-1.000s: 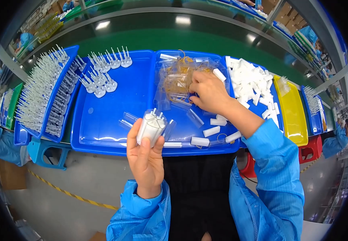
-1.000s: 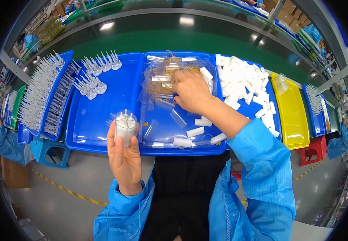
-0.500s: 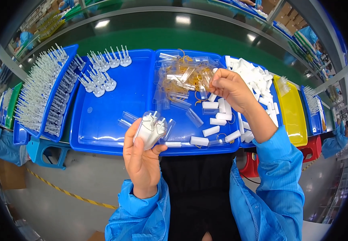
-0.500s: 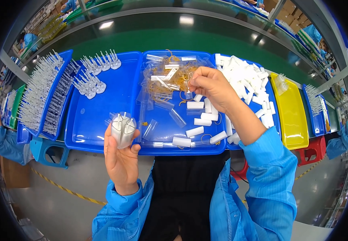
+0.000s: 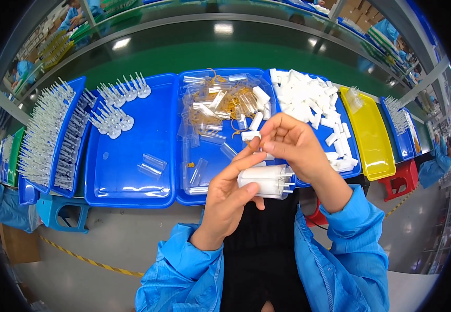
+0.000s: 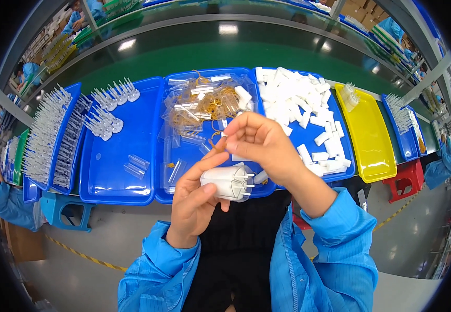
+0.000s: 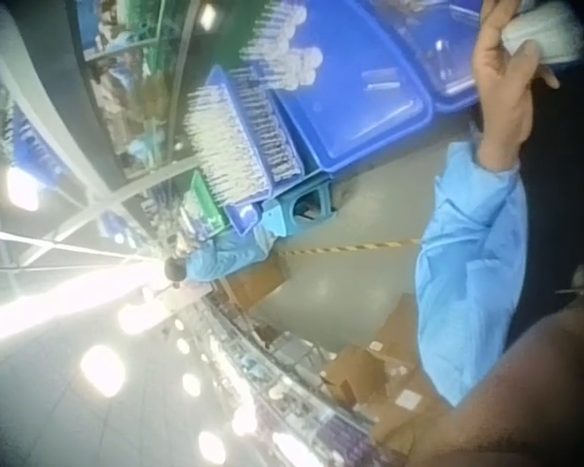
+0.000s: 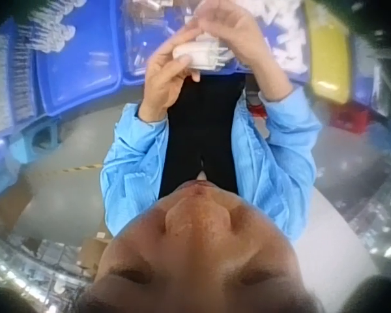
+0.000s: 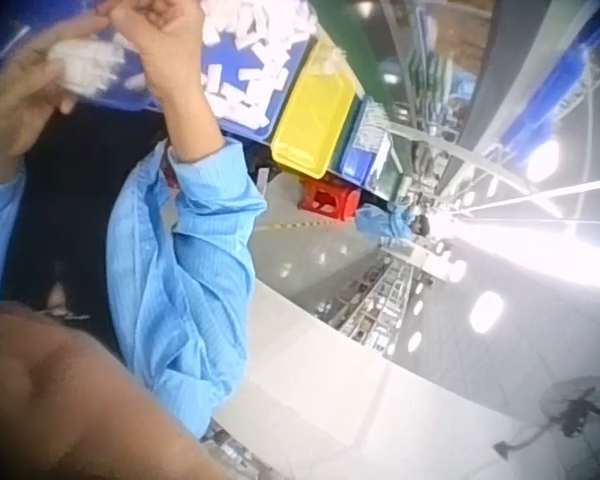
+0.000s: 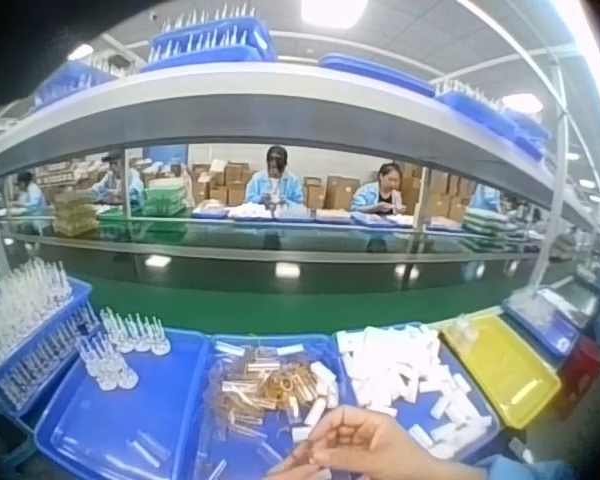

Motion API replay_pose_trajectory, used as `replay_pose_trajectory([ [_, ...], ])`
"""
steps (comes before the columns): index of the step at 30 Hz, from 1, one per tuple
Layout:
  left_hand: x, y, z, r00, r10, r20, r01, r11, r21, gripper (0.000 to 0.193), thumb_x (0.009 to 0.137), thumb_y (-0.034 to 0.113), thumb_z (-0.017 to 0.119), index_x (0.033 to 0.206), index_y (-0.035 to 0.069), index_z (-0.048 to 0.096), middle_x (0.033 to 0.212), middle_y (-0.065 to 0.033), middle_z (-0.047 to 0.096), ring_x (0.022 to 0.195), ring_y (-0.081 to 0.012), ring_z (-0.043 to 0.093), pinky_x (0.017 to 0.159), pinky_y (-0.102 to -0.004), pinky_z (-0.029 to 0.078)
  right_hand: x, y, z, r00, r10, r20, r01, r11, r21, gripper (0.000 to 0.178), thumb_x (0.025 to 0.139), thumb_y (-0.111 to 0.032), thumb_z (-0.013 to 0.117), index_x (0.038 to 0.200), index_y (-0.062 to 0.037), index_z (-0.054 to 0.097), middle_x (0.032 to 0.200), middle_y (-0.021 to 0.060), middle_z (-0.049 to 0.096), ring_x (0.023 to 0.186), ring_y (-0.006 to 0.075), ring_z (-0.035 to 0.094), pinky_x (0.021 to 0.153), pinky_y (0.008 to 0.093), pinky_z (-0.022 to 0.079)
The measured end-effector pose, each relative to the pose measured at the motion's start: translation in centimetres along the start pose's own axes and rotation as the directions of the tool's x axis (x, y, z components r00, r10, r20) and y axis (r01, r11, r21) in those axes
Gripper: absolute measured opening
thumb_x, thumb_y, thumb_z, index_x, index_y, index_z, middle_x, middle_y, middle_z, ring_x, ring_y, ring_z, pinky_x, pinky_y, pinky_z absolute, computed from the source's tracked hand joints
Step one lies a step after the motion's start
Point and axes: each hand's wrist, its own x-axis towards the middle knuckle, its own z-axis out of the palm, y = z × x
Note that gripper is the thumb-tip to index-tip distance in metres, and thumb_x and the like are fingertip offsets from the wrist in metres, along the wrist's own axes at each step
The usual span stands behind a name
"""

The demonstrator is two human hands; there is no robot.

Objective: The person slides clear plastic sleeves over foam-wrapped components by hand, bundles them together using rubber bands, and moves component trays between the conveyor belt and the upper rack.

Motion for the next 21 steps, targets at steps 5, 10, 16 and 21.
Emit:
replay_pose_trajectory([
  [5, 0.4, -0.9, -0.2, 0.996, -0.089, -0.008, 0.089, 0.994, -0.064, 0.047, 0.088, 0.009, 0.058, 0.132, -0.005, 0.049, 0.138, -0.0188, 0.047, 0.100, -0.0165, 0.061, 0.066, -0.0247, 0.052, -1.9, -0.1, -1.2, 0.997, -0.022, -0.075, 0.025, 0.999, 0.027, 0.018, 0.087, -0.007, 0.063, 0.104, -0.0029, 0.058, 0.095, 0.0047, 0.062, 0.089, 0.0111, 0.059, 0.079, 0.0241, 0.046],
  [10, 0.8, -1.9, -1.2, 0.980, -0.196, 0.042, 0.195, 0.889, -0.413, 0.059, 0.089, 0.017, 0.059, 0.137, -0.009, 0.037, 0.137, -0.0235, 0.045, 0.101, -0.0259, 0.061, 0.067, -0.0264, 0.052, -2.5, 0.8, -2.9, 0.983, -0.083, 0.167, -0.071, 0.662, 0.746, 0.021, 0.094, -0.009, 0.049, 0.113, -0.0024, 0.054, 0.084, 0.0053, 0.055, 0.079, 0.0122, 0.053, 0.074, 0.0278, 0.043],
  [16, 0.7, -1.7, 0.2, 0.986, -0.130, -0.106, 0.105, 0.971, -0.215, 0.051, 0.093, 0.017, 0.055, 0.137, -0.002, 0.037, 0.131, -0.0185, 0.050, 0.106, -0.0266, 0.060, 0.074, -0.0287, 0.053, -4.1, -0.9, -4.5, 0.983, -0.159, -0.087, 0.180, 0.908, 0.379, 0.028, 0.084, 0.008, 0.055, 0.105, -0.0070, 0.045, 0.134, 0.0281, 0.049, 0.043, 0.0011, 0.047, 0.041, 0.0117, 0.034],
  [21, 0.7, -2.2, 0.6, 0.984, -0.014, -0.177, 0.002, 0.998, -0.067, 0.041, 0.098, 0.016, 0.051, 0.135, 0.001, 0.042, 0.124, -0.0171, 0.056, 0.108, -0.0236, 0.060, 0.084, -0.0306, 0.051, -5.8, -3.2, -1.9, 0.975, -0.221, 0.030, 0.202, 0.818, -0.539, 0.060, 0.058, -0.010, 0.089, 0.101, -0.0073, 0.048, 0.137, 0.0168, 0.051, 0.061, 0.0108, 0.066, 0.052, 0.0213, 0.050],
])
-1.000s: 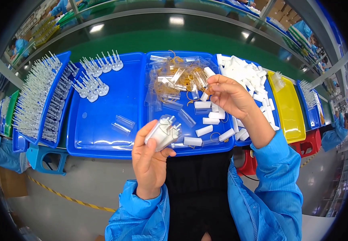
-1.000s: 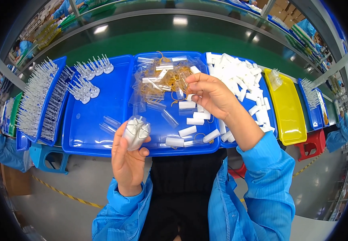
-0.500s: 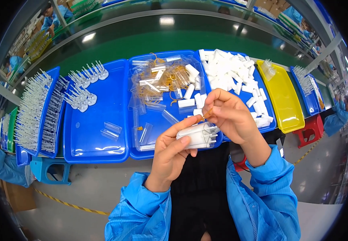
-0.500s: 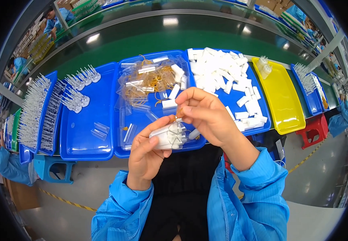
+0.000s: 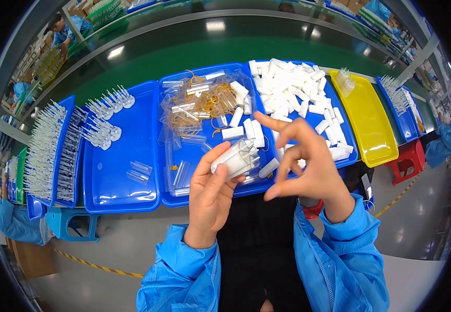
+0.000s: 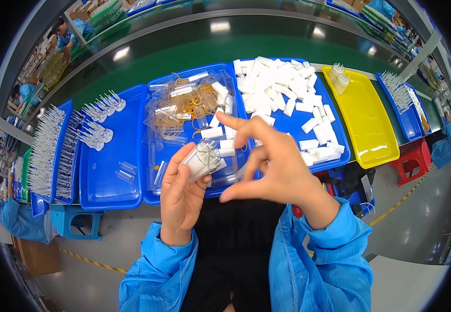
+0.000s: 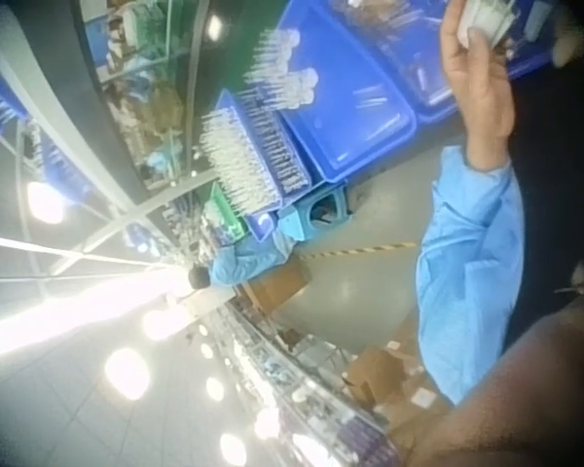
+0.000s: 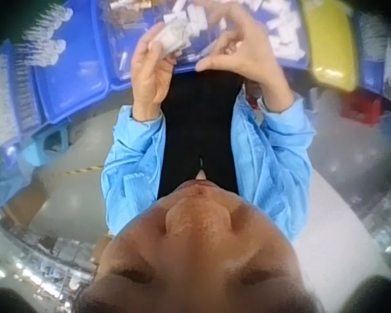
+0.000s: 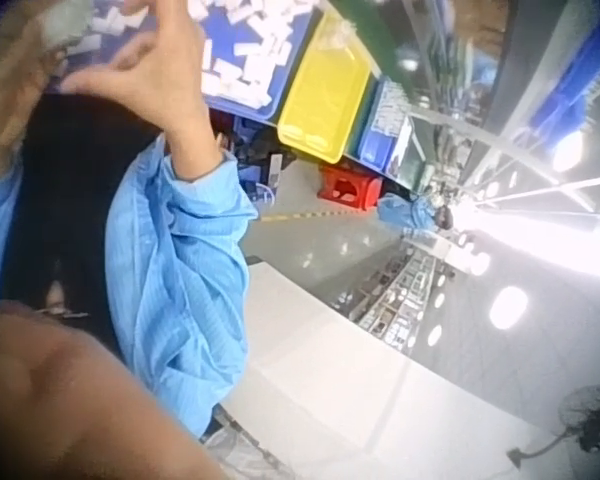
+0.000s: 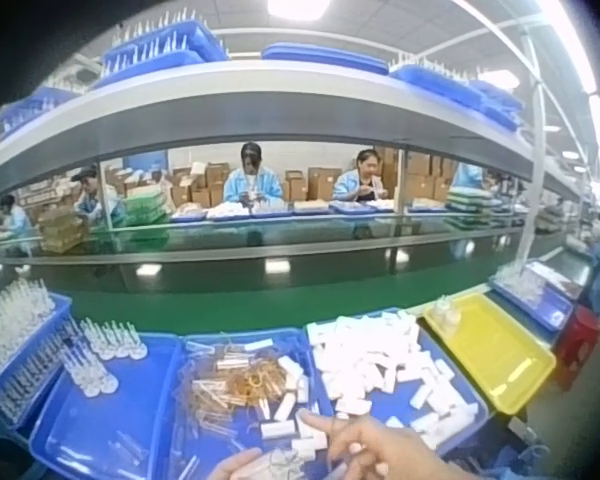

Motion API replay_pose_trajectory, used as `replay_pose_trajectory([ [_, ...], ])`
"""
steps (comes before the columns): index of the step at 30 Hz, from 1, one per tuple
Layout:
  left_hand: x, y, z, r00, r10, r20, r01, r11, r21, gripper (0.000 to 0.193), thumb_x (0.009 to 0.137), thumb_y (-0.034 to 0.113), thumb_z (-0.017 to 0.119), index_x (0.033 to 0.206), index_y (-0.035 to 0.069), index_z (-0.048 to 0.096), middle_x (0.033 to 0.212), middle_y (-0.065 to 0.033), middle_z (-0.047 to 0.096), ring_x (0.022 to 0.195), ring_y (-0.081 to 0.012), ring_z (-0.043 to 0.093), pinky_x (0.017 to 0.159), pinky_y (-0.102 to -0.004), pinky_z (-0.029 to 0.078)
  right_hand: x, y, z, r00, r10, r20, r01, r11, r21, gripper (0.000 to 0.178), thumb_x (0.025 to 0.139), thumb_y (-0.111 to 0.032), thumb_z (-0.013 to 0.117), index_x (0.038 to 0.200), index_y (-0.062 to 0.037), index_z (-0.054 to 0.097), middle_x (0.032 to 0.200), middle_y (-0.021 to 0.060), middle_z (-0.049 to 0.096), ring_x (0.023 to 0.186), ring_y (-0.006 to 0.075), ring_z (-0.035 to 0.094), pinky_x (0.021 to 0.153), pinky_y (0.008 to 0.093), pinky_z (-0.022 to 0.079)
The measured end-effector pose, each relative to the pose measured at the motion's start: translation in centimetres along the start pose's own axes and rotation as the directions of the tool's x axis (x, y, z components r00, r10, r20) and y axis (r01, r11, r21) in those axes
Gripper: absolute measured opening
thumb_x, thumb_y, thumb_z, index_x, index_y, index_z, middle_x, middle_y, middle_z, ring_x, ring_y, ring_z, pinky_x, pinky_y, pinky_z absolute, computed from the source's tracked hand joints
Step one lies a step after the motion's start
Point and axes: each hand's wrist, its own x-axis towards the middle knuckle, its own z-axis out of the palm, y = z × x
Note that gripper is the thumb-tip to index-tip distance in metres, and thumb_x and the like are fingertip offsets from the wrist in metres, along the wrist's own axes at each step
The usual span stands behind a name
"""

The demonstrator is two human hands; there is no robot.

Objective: The person slides clear plastic sleeves over foam-wrapped components by hand, bundles them together using rubber bands, and moves component trays between the conveyor belt and the upper rack.

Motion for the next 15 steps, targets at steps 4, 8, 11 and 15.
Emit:
replay_pose_trajectory([
  [4, -0.1, -0.6, 0.4, 0.997, 0.046, 0.055, -0.052, 0.991, 0.125, 0.040, 0.096, 0.012, 0.055, 0.132, -0.001, 0.046, 0.123, -0.0156, 0.058, 0.108, -0.0214, 0.060, 0.088, -0.0335, 0.051, 1.2, -0.7, 2.8, 0.982, -0.190, -0.020, 0.153, 0.844, -0.514, 0.067, 0.059, -0.022, 0.086, 0.115, -0.0079, 0.051, 0.134, 0.0107, 0.055, 0.069, 0.0203, 0.069, 0.054, 0.0278, 0.052],
  [8, 0.2, -0.6, -0.9, 0.993, -0.018, 0.115, 0.013, 0.999, 0.042, 0.043, 0.094, 0.013, 0.056, 0.132, -0.002, 0.045, 0.122, -0.0158, 0.058, 0.109, -0.0246, 0.060, 0.090, -0.0365, 0.051, 1.2, 0.7, 2.8, 0.981, -0.189, 0.040, 0.183, 0.846, -0.501, 0.074, 0.060, -0.020, 0.086, 0.125, -0.0102, 0.051, 0.134, 0.0129, 0.054, 0.076, 0.0202, 0.068, 0.062, 0.0291, 0.052],
  [11, 0.2, 0.2, -2.1, 0.981, 0.035, 0.189, 0.035, 0.935, -0.354, 0.046, 0.094, 0.017, 0.056, 0.134, -0.001, 0.042, 0.124, -0.0180, 0.055, 0.111, -0.0294, 0.059, 0.091, -0.0376, 0.051, 0.9, 0.8, 1.1, 0.993, -0.051, 0.105, 0.097, 0.860, -0.501, 0.036, 0.076, -0.021, 0.074, 0.105, -0.0056, 0.060, 0.102, 0.0093, 0.065, 0.070, 0.0191, 0.061, 0.063, 0.0297, 0.048],
  [15, 1.0, -0.2, -2.8, 0.976, 0.041, 0.216, 0.066, 0.881, -0.469, 0.047, 0.091, 0.023, 0.060, 0.133, 0.008, 0.047, 0.131, -0.0167, 0.044, 0.105, -0.0299, 0.050, 0.087, -0.0346, 0.047, -2.5, 6.3, -0.9, 0.979, 0.015, 0.205, -0.085, 0.937, 0.339, 0.019, 0.093, -0.018, 0.055, 0.091, -0.0004, 0.062, 0.098, 0.0147, 0.066, 0.067, 0.0149, 0.054, 0.077, 0.0321, 0.044],
])
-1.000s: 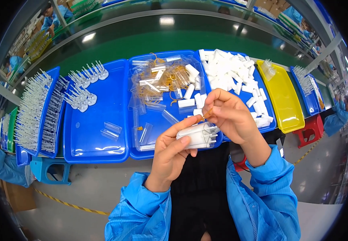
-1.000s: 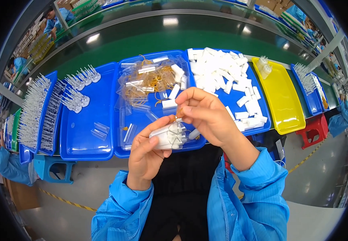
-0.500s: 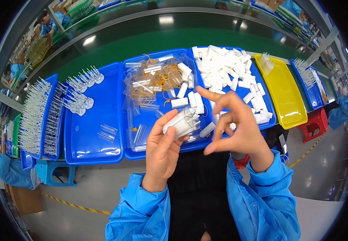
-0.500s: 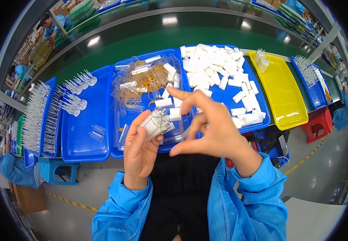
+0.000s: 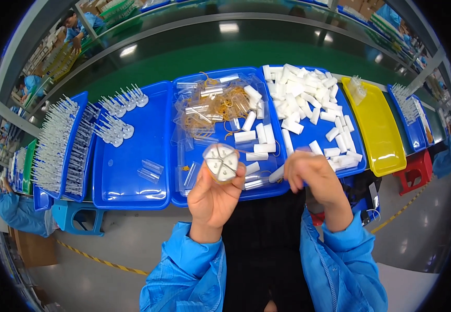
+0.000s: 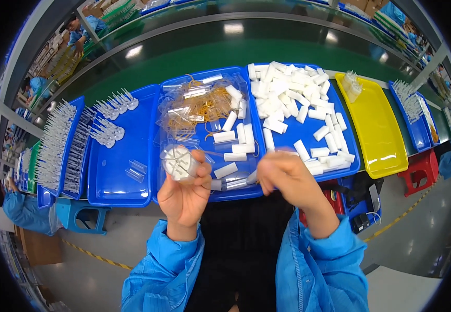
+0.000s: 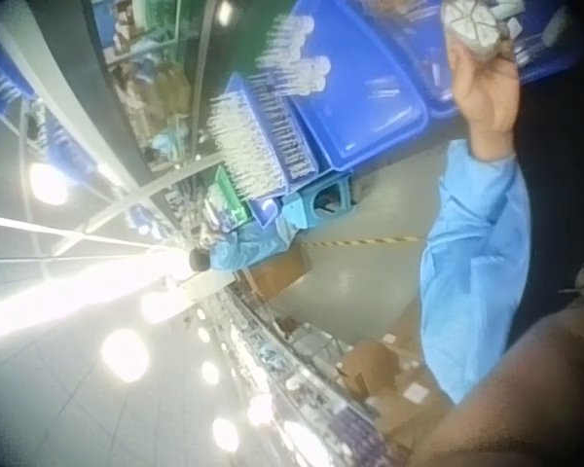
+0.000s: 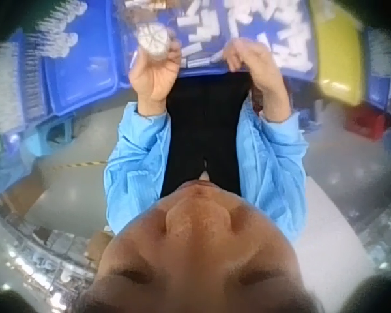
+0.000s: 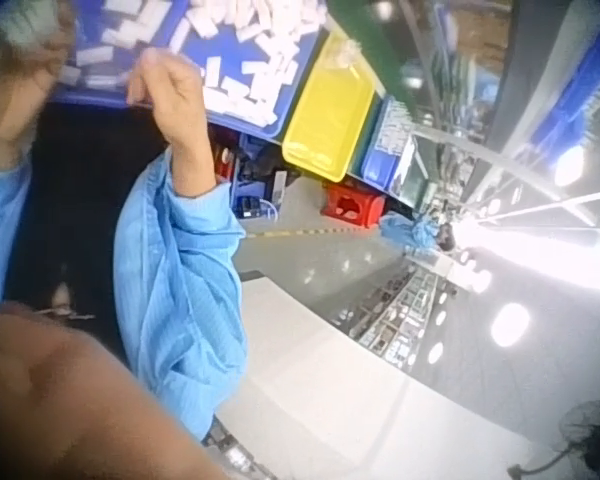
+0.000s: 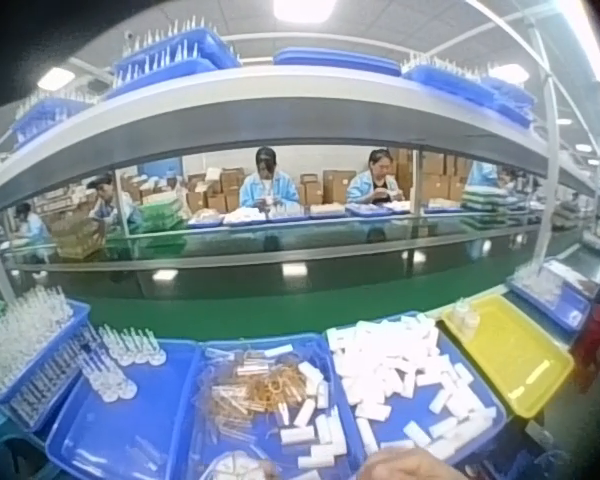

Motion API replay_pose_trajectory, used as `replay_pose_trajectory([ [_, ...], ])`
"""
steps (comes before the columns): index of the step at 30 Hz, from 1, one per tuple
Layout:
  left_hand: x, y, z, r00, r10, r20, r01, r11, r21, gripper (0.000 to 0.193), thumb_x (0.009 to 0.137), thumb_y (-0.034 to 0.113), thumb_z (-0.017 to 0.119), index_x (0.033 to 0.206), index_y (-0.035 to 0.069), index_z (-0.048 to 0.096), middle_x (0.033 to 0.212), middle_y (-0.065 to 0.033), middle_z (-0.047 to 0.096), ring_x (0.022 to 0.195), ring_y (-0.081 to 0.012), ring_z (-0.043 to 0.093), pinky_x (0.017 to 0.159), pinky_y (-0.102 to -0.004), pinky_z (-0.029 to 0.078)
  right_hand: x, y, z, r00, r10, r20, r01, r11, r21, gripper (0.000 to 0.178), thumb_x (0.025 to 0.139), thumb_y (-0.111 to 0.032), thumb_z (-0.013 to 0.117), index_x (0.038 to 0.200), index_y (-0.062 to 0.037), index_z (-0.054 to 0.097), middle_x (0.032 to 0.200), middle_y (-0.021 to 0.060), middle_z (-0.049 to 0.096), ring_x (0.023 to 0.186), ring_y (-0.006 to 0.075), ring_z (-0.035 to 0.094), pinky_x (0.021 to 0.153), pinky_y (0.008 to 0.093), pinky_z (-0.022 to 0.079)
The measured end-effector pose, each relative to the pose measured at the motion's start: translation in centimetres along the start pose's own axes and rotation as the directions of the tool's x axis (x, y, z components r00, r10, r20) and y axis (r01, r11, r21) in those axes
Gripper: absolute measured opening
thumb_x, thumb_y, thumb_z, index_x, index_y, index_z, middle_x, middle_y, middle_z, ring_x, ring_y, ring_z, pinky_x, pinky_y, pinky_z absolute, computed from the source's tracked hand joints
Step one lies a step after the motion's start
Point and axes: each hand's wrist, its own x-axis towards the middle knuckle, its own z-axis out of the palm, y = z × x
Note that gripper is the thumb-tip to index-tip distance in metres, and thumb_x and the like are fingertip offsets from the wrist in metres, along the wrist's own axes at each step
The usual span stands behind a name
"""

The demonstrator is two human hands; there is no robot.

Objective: The person slides clear plastic sleeves over foam-wrapped components by hand, bundles them together using rubber bands, and moves component trays between the conveyor belt and the upper rack.

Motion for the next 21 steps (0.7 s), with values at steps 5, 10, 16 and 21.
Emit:
replay_pose_trajectory([
  [5, -0.5, -1.8, 0.6, 0.995, -0.002, 0.101, 0.006, 0.999, -0.038, 0.050, 0.090, 0.019, 0.064, 0.132, 0.001, 0.043, 0.127, -0.0216, 0.051, 0.117, -0.0349, 0.054, 0.101, -0.0449, 0.045, 0.1, -0.4, 4.1, 0.987, -0.092, -0.134, 0.161, 0.437, 0.885, 0.036, 0.094, -0.009, 0.050, 0.127, 0.0054, 0.052, 0.129, 0.0231, 0.055, 0.071, 0.0156, 0.056, 0.079, 0.0298, 0.048],
  [10, 0.0, -2.0, 1.7, 0.901, 0.250, 0.356, -0.427, 0.361, 0.829, 0.038, 0.083, 0.009, 0.070, 0.118, -0.002, 0.058, 0.121, -0.0205, 0.054, 0.107, -0.0277, 0.057, 0.091, -0.0376, 0.048, 0.5, -4.6, 4.5, 0.993, 0.075, -0.094, -0.019, 0.868, 0.496, 0.060, 0.084, 0.000, 0.062, 0.140, 0.0015, 0.040, 0.136, 0.0219, 0.048, 0.101, 0.0189, 0.061, 0.078, 0.0306, 0.053],
  [16, -0.3, -2.2, 2.0, 0.881, 0.239, 0.407, -0.451, 0.167, 0.877, 0.037, 0.083, 0.004, 0.069, 0.117, -0.005, 0.058, 0.119, -0.0199, 0.056, 0.106, -0.0265, 0.058, 0.092, -0.0360, 0.047, 1.2, -3.7, 5.5, 0.939, -0.192, -0.284, 0.102, 0.947, -0.304, 0.063, 0.072, -0.004, 0.078, 0.128, -0.0010, 0.050, 0.117, 0.0118, 0.054, 0.091, 0.0189, 0.065, 0.071, 0.0251, 0.056],
  [21, -0.4, -2.7, 1.5, 0.982, 0.186, 0.030, -0.155, 0.703, 0.694, 0.046, 0.092, 0.017, 0.062, 0.130, -0.004, 0.046, 0.125, -0.0171, 0.056, 0.114, -0.0259, 0.057, 0.095, -0.0370, 0.047, 0.9, -2.4, 6.1, 0.873, -0.264, -0.410, 0.263, 0.963, -0.062, 0.058, 0.069, 0.002, 0.080, 0.118, 0.0026, 0.051, 0.114, 0.0103, 0.051, 0.095, 0.0204, 0.066, 0.076, 0.0250, 0.056],
])
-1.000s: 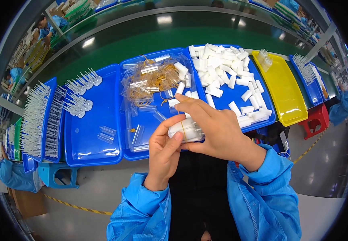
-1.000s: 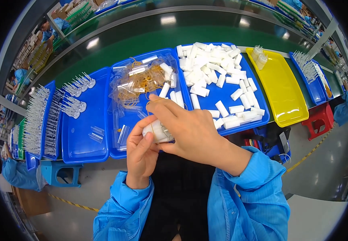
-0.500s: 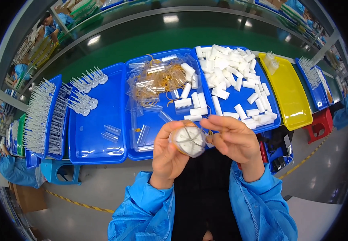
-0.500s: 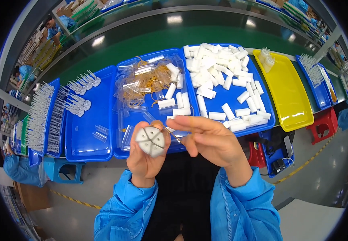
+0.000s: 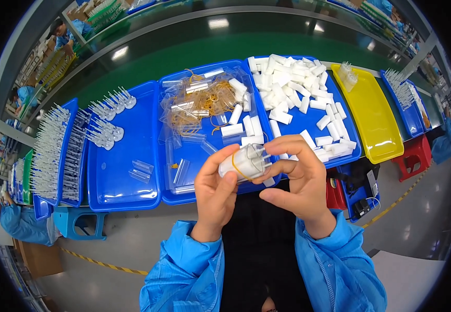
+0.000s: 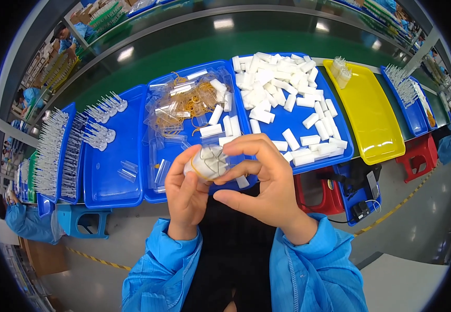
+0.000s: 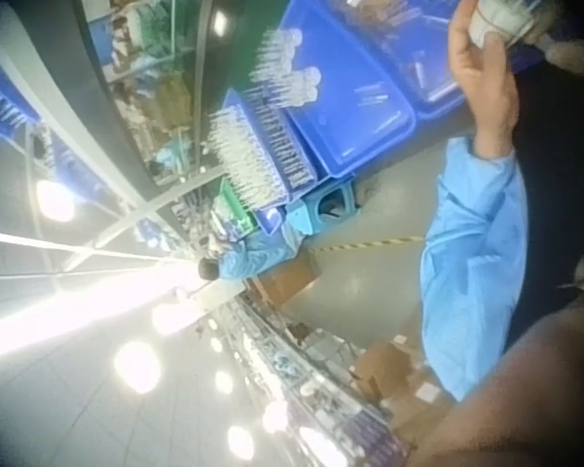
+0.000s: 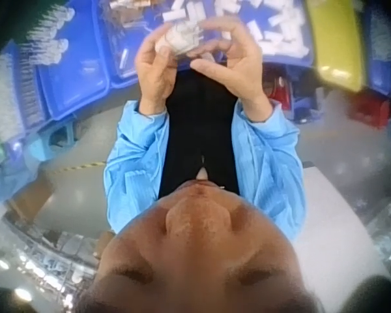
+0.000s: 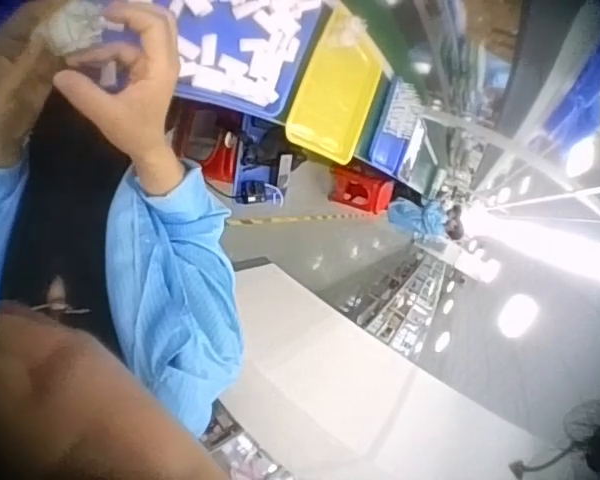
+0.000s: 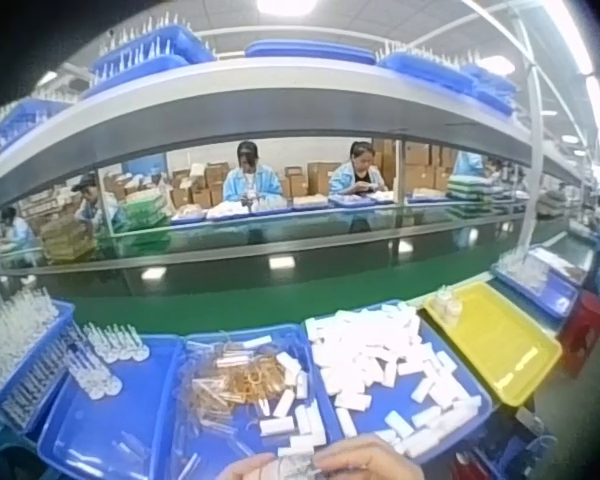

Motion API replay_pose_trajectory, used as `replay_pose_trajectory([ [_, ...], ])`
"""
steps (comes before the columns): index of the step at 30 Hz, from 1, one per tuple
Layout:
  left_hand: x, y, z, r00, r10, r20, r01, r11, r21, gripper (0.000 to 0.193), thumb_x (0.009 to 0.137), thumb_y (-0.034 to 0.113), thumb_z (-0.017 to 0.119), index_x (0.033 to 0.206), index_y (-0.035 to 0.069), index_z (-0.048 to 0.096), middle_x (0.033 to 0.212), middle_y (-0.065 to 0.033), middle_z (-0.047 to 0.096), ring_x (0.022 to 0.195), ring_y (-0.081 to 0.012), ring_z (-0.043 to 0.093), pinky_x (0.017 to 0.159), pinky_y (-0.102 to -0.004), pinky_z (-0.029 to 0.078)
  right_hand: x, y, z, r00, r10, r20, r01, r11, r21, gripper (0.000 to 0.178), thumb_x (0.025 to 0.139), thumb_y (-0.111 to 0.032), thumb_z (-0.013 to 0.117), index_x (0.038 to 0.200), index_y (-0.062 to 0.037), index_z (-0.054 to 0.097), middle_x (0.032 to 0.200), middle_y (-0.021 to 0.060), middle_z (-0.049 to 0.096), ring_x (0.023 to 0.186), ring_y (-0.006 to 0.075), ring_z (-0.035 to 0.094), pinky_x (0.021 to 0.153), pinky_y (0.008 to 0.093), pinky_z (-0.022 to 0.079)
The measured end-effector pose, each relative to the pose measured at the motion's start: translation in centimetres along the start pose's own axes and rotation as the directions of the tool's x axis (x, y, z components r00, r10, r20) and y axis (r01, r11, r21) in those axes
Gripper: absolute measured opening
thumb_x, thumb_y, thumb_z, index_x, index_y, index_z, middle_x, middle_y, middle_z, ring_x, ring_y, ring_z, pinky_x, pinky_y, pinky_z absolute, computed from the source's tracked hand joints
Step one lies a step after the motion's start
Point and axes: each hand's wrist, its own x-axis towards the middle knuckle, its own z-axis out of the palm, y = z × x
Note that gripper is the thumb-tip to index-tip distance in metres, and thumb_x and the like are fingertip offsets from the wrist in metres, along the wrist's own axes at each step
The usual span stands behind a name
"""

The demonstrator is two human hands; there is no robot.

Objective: The person slides clear plastic sleeves over foam-wrapped components by hand, bundles them together using rubber bands, and moves component trays between the conveyor belt and the upper rack.

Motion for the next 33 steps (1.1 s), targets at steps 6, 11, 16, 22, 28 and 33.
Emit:
replay_pose_trajectory([
  [6, 0.7, -0.6, 0.6, 0.989, -0.102, -0.104, 0.065, 0.948, -0.311, 0.047, 0.099, 0.024, 0.049, 0.137, -0.002, 0.037, 0.124, -0.0160, 0.056, 0.108, -0.0238, 0.060, 0.090, -0.0351, 0.051, -1.0, 0.0, 1.2, 0.962, 0.257, -0.090, -0.208, 0.907, 0.365, 0.057, 0.075, 0.005, 0.073, 0.124, 0.0027, 0.045, 0.123, 0.0140, 0.054, 0.105, 0.0208, 0.064, 0.088, 0.0301, 0.053],
  [11, 0.7, -0.8, 0.7, 0.996, -0.088, -0.004, 0.082, 0.938, -0.336, 0.049, 0.101, 0.032, 0.043, 0.136, -0.002, 0.037, 0.119, -0.0156, 0.058, 0.098, -0.0207, 0.062, 0.083, -0.0313, 0.052, -0.1, 0.8, 0.4, 0.973, 0.218, -0.083, -0.212, 0.974, 0.076, 0.063, 0.070, -0.010, 0.080, 0.125, -0.0019, 0.049, 0.117, 0.0093, 0.055, 0.083, 0.0107, 0.056, 0.069, 0.0214, 0.044],
  [16, 0.0, -1.9, 2.7, 0.986, -0.140, -0.093, 0.131, 0.987, -0.092, 0.057, 0.101, 0.048, 0.033, 0.125, -0.002, 0.044, 0.111, -0.0136, 0.058, 0.094, -0.0190, 0.061, 0.077, -0.0293, 0.051, 0.7, 0.9, 0.6, 0.995, 0.101, -0.012, -0.100, 0.953, -0.287, 0.053, 0.064, -0.012, 0.085, 0.110, -0.0007, 0.061, 0.106, 0.0075, 0.053, 0.091, 0.0125, 0.057, 0.077, 0.0230, 0.048],
  [22, 0.5, -2.5, 3.9, 0.986, -0.164, -0.011, 0.164, 0.985, 0.061, 0.060, 0.101, 0.051, 0.029, 0.131, 0.001, 0.041, 0.112, -0.0118, 0.057, 0.089, -0.0192, 0.059, 0.073, -0.0311, 0.049, 1.3, 0.1, -2.1, 0.993, -0.072, -0.099, 0.026, 0.914, -0.406, 0.045, 0.064, -0.015, 0.085, 0.102, -0.0023, 0.064, 0.099, 0.0071, 0.056, 0.087, 0.0134, 0.058, 0.070, 0.0237, 0.047],
  [28, -0.1, -0.6, 2.2, 0.951, 0.213, 0.223, -0.306, 0.741, 0.598, 0.034, 0.092, 0.015, 0.057, 0.120, -0.002, 0.051, 0.110, -0.0191, 0.059, 0.086, -0.0257, 0.062, 0.071, -0.0334, 0.050, 6.3, -1.7, -20.4, 0.857, -0.077, -0.510, -0.216, 0.845, -0.489, 0.047, 0.075, -0.014, 0.079, 0.116, -0.0021, 0.059, 0.106, 0.0119, 0.064, 0.089, 0.0194, 0.064, 0.076, 0.0276, 0.052],
  [33, 0.2, -1.9, 4.7, 0.784, 0.071, 0.616, -0.613, 0.246, 0.751, 0.027, 0.076, 0.011, 0.072, 0.100, 0.001, 0.066, 0.100, -0.0108, 0.063, 0.091, -0.0276, 0.061, 0.083, -0.0388, 0.048, 6.9, 2.8, -35.9, 0.589, 0.059, -0.806, -0.769, 0.347, -0.537, 0.061, 0.075, -0.017, 0.078, 0.129, -0.0030, 0.054, 0.104, 0.0135, 0.065, 0.085, 0.0194, 0.064, 0.074, 0.0284, 0.051],
])
